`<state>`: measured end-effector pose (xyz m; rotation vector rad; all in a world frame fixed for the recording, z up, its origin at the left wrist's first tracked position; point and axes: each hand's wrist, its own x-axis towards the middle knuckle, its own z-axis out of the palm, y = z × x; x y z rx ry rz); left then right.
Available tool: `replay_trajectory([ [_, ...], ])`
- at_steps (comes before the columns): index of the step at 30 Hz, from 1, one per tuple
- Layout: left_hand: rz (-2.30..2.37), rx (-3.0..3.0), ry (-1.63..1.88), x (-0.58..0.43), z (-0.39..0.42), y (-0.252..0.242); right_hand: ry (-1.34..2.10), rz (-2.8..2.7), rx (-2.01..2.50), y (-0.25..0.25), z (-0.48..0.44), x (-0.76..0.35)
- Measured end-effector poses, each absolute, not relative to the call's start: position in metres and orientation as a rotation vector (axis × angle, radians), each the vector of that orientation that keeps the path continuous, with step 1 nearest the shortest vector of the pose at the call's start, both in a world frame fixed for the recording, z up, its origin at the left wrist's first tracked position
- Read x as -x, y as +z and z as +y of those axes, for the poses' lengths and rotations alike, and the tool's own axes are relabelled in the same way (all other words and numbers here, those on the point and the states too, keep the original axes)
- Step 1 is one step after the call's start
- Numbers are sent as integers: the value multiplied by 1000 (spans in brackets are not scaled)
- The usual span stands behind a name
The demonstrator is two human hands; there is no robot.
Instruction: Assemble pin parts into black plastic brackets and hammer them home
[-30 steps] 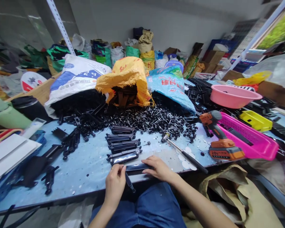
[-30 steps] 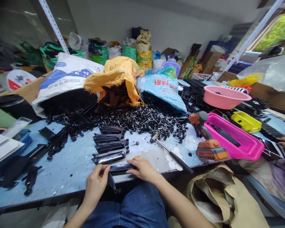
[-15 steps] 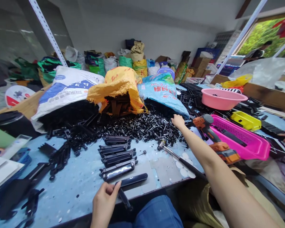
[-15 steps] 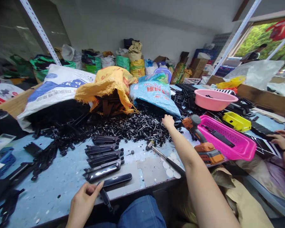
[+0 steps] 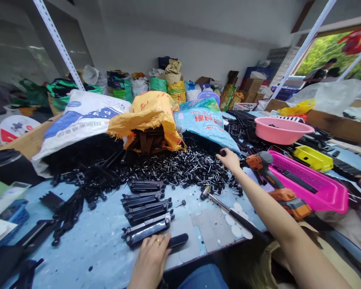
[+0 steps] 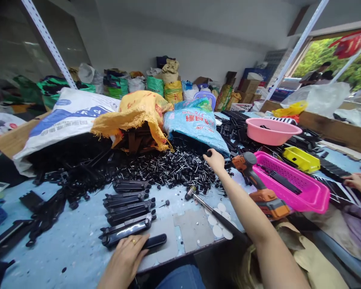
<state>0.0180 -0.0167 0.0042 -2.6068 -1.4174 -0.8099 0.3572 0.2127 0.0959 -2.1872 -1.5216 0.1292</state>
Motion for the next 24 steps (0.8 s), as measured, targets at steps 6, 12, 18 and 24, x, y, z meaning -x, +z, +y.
replay_trajectory([
  [6,-1459,2397,-1068,-34,-6,37,593,-1629,1311,113,70,-302],
  [12,-1430,2642,-1331,-69,-13,53,1014,-1520,888,80,5,-239],
  [18,-1748,2987,-547,-69,-11,37,762,-2283,1036,54,10,-257],
  [24,-1725,3117,-135,-57,1,41,390,-3019,1125,45,8,-281],
])
